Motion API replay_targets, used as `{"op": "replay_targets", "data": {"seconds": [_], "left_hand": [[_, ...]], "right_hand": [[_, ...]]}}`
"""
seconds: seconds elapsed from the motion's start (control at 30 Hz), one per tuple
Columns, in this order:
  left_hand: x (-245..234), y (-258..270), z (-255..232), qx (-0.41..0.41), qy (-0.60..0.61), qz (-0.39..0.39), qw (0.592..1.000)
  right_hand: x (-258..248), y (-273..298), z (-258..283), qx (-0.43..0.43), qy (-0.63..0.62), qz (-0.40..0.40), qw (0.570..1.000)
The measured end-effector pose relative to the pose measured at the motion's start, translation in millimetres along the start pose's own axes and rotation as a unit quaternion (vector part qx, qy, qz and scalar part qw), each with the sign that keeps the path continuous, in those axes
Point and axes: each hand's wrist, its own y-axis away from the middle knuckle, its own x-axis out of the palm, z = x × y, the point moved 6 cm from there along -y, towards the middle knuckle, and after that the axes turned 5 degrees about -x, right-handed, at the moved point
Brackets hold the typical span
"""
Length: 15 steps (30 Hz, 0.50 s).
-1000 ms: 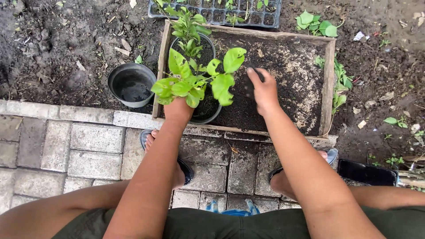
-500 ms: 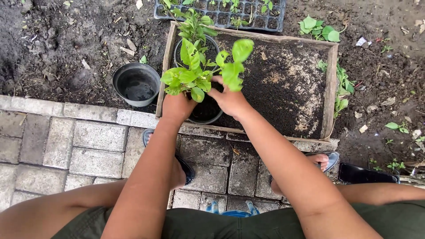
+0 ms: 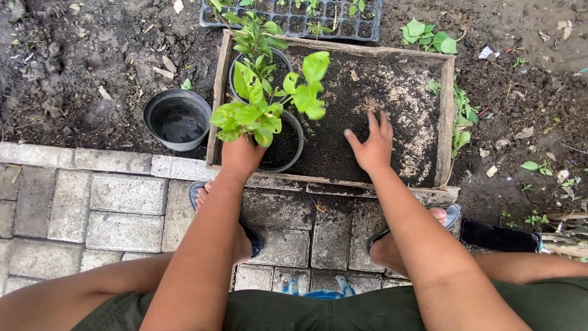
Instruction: The person plants small seedlings into a wooden tray filled with soil. They use their hands to dig holes, place the seedlings, and cover the roots with soil. The person also handles a black plastic pot and a seedling tray.
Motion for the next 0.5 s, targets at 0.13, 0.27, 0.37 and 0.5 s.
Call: {"op": "replay_targets", "data": {"seconds": [0.13,0.27,0.37,0.5], "left_hand": [[6,2,-1,-0.005,0.004,0.005,1.000],[7,0,0,-0.008,0.009,0.014,1.000],[7,1,0,-0.012,0.013,0.015,1.000],[5,1,5,-0.019,0.015,0.020,1.000]], "right_hand": [[31,7,-30,0.078,0.094,0.053,0.991],[61,13,7,-0.039,0.146,0.135,0.979],[86,16,8,-0.133,0.177,0.189,0.957],[113,9,-17,-0.292,0.214,0.155,0.919]]}}
